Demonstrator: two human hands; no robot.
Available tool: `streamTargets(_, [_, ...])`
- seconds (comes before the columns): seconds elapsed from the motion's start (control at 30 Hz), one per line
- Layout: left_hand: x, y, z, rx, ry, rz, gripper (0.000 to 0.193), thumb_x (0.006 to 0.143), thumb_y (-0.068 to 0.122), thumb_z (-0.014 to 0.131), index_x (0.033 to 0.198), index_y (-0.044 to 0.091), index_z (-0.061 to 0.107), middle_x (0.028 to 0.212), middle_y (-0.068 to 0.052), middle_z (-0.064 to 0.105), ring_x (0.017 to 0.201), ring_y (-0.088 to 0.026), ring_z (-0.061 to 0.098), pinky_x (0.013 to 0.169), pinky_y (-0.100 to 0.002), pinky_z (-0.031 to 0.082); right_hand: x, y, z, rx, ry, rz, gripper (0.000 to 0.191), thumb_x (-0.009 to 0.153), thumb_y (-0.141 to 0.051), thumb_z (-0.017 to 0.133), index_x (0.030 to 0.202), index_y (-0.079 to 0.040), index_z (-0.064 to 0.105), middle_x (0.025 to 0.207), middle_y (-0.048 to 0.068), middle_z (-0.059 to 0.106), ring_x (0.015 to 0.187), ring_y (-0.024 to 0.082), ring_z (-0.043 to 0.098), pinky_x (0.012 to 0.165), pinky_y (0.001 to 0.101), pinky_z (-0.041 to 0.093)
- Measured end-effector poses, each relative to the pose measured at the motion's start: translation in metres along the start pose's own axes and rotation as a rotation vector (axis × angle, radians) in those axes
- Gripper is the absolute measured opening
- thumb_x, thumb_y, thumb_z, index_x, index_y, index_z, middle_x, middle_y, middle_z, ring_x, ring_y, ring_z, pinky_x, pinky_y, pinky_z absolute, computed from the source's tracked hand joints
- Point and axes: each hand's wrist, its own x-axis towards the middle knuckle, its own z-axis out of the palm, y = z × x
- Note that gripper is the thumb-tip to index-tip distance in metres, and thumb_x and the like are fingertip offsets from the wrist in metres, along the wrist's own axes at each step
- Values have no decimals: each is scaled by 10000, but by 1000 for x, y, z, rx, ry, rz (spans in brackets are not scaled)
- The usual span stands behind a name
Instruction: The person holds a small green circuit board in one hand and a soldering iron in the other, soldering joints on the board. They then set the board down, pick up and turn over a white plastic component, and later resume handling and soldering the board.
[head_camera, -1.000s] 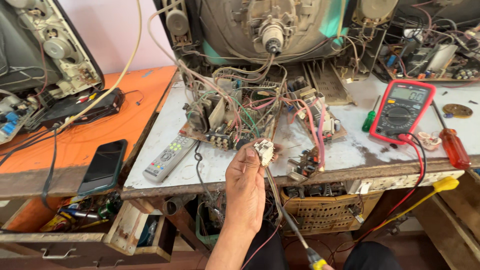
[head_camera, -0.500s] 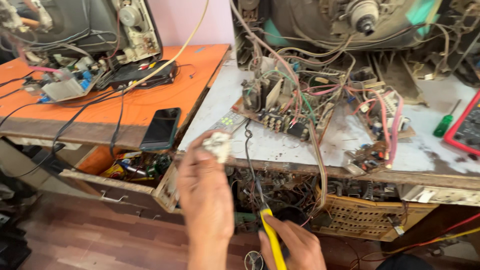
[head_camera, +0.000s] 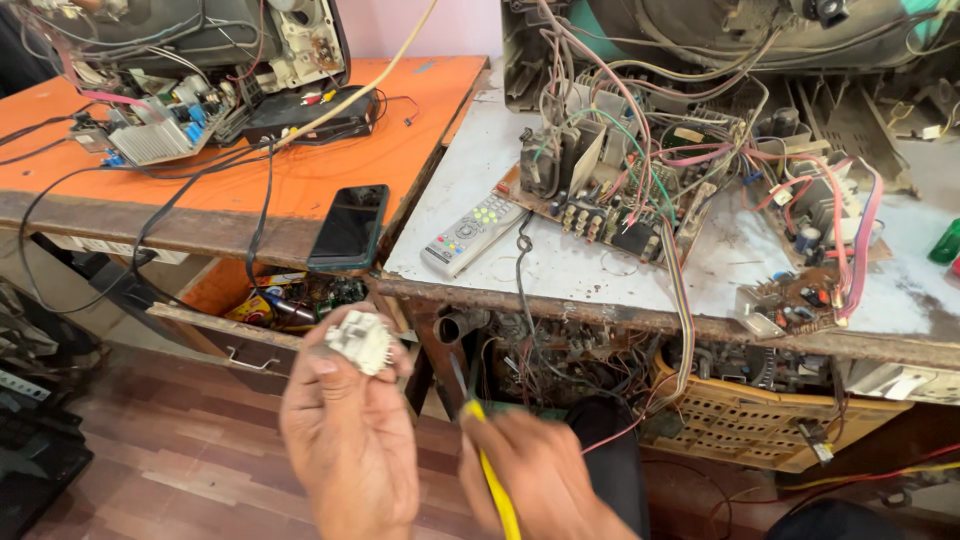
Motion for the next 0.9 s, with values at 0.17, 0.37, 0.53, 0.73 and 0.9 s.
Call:
streamTargets(0.17, [-12,-6,5,-115,-65,-131,333,1055,203,598,1187,-102,582,1211,-204,639,992,-260,626,850,-385,541,35,62,83,-40,-175,17,146,837,-156,702,905,-47,635,725,137,637,687,343,640,579,485,517])
streamTargets(0.37, [-18,-16,7,-243,-15,-379,349,1049,216,567,1228,-81,599,1098,-212,656,885,-245,624,752,-357,529,44,84,127,54,-264,93,285,789,-176,726,1027,-49,635,831,146,684,740,334,673,635,457,554])
streamTargets(0.53, [-22,-25,17,-392,-36,-534,426,1064,286,527,1273,-83,568,1059,-193,657,864,-225,633,733,-330,527,33,82,135,-37,-242,105,222,794,-150,719,985,-61,648,819,130,691,728,300,683,637,426,558])
streamTargets(0.73, [-30,-34,33,-403,-44,-592,411,1045,267,527,1335,-24,543,1043,-176,657,835,-221,635,695,-321,525,10,79,129,-94,-209,136,149,799,-118,709,935,-75,664,804,110,701,714,259,695,639,388,564])
streamTargets(0.9, [-40,-54,29,-444,-59,-646,397,1057,250,511,1336,-31,531,1045,-181,658,829,-228,628,680,-317,520,11,65,111,-112,-196,149,92,804,-92,701,893,-87,677,792,93,708,702,224,705,641,356,568])
